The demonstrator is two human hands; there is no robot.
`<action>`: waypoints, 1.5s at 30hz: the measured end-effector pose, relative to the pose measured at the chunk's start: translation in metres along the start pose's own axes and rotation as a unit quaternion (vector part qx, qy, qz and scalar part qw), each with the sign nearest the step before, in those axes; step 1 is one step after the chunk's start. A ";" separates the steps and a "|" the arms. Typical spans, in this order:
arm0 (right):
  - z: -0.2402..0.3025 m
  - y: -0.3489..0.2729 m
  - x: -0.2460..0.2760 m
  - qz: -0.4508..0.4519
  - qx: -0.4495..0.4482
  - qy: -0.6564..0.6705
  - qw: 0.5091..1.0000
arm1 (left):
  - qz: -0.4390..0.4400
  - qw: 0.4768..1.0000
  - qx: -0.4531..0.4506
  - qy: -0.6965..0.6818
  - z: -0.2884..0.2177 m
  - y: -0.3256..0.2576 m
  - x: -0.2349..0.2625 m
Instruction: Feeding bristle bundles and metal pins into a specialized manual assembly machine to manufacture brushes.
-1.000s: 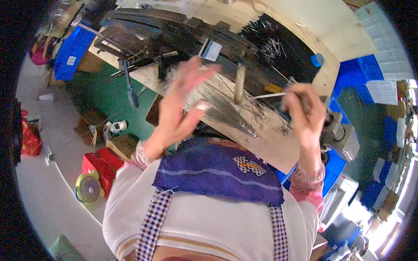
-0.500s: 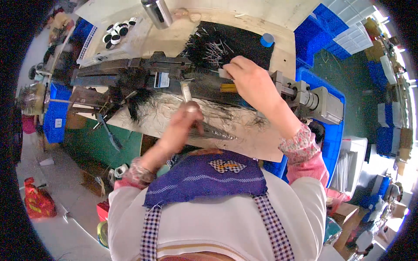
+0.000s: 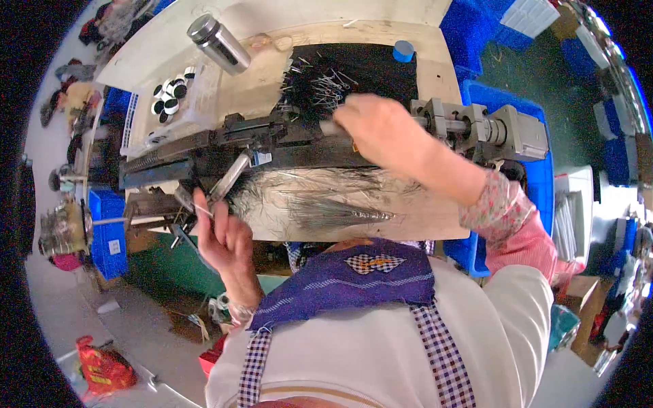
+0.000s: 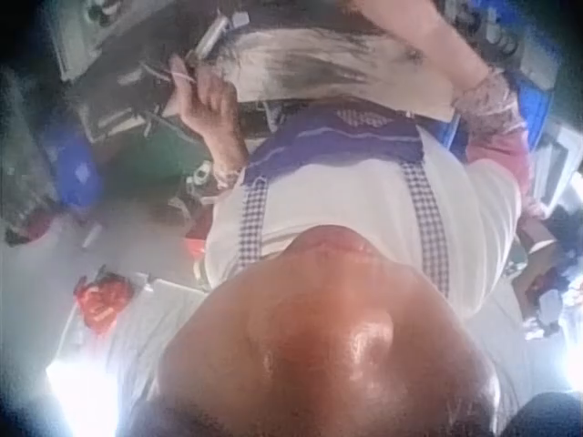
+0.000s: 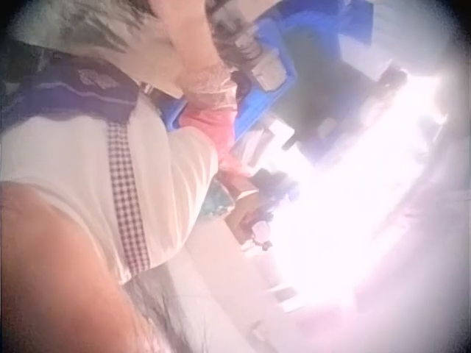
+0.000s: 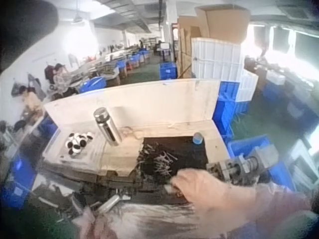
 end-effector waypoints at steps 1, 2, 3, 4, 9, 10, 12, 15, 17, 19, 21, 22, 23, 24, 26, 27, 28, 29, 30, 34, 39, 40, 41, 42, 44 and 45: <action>-0.009 0.008 0.005 -0.032 -0.010 0.012 0.999 | 0.089 0.986 -0.037 0.134 -0.004 -0.003 -0.004; -0.022 0.028 -0.003 -0.010 -0.044 -0.034 0.998 | 0.131 0.930 -0.033 0.341 -0.001 -0.005 -0.006; -0.036 0.053 -0.012 0.016 -0.077 -0.081 0.994 | 0.168 0.831 -0.028 0.529 0.004 -0.006 -0.014; -0.044 0.073 -0.024 0.051 -0.095 -0.112 0.988 | 0.207 0.807 0.037 0.552 0.032 0.002 -0.039; -0.063 0.085 -0.024 0.088 -0.045 -0.049 0.994 | 0.320 0.725 0.111 0.600 0.153 0.064 -0.048; -0.047 0.070 -0.015 0.124 -0.038 0.027 0.991 | 0.304 0.731 0.123 0.599 0.159 0.074 -0.040; -0.032 0.037 0.000 0.193 -0.043 0.038 0.980 | 0.284 0.743 0.132 0.591 0.166 0.084 -0.031; -0.028 0.014 -0.001 0.140 0.001 0.079 0.987 | 0.338 0.722 0.025 0.603 0.154 0.081 -0.041; -0.017 0.016 -0.010 0.111 0.025 0.070 0.991 | 0.418 0.447 -0.154 0.776 0.131 0.079 -0.075; -0.002 0.021 -0.018 0.078 0.058 0.069 0.993 | 0.439 0.321 -0.239 0.805 0.103 0.076 -0.098; 0.009 0.027 -0.014 0.004 0.083 0.092 0.992 | 0.441 0.271 -0.258 0.816 0.089 0.075 -0.097; 0.012 0.030 -0.011 0.006 0.066 0.126 0.990 | 0.425 0.266 -0.320 0.804 0.079 0.071 -0.102; 0.014 0.033 -0.013 0.002 0.073 0.134 0.988 | 0.411 0.258 -0.381 0.787 0.069 0.067 -0.105; 0.013 0.035 -0.013 -0.019 0.068 0.165 0.984 | 0.384 0.298 -0.474 0.734 0.052 0.063 -0.106; 0.007 0.039 -0.024 -0.019 0.045 0.189 0.981 | 0.292 0.450 -0.417 0.734 0.043 0.041 -0.091; 0.005 0.042 -0.028 -0.031 0.041 0.199 0.979 | 0.176 0.591 -0.343 0.709 0.034 0.030 -0.067; 0.004 0.044 -0.038 -0.005 0.034 0.184 0.982 | 0.096 0.782 -0.146 0.598 0.054 0.024 -0.032; 0.005 0.047 -0.046 0.023 0.029 0.169 0.985 | 0.000 0.898 0.066 0.435 0.083 0.009 0.002; 0.001 0.048 -0.049 0.039 0.003 0.160 0.986 | -0.076 0.954 0.214 0.194 0.106 0.002 0.032; -0.002 0.050 -0.050 0.048 -0.001 0.139 0.989 | -0.091 0.918 0.244 -0.300 0.081 0.039 -0.034; 0.013 0.050 -0.050 0.057 -0.006 0.089 0.994 | 0.037 0.835 0.004 0.549 0.105 0.022 0.051; 0.015 0.050 -0.053 0.065 -0.001 0.093 0.994 | 0.064 0.808 0.008 0.586 0.104 0.024 0.052; 0.018 0.051 -0.049 0.015 0.017 0.057 0.998 | 0.088 0.778 0.010 0.622 0.099 0.027 0.049; 0.026 0.044 -0.041 -0.030 0.035 0.024 0.999 | 0.114 0.766 0.017 0.633 0.099 0.030 0.039; 0.042 0.028 -0.028 -0.022 0.021 0.041 0.999 | 0.112 0.778 0.104 0.609 0.090 0.025 0.024; 0.053 0.013 -0.019 -0.042 0.044 0.045 0.997 | 0.097 0.778 0.092 0.613 0.074 0.021 0.038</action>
Point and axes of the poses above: each hand's wrist, its own y-axis towards the middle knuckle, its own x-axis out of the back of the hand, z = x × y, the point moved 8 cm from there along y, towards the middle knuckle, and after that the axes turned 14 degrees about -x, right-handed, at the moved point
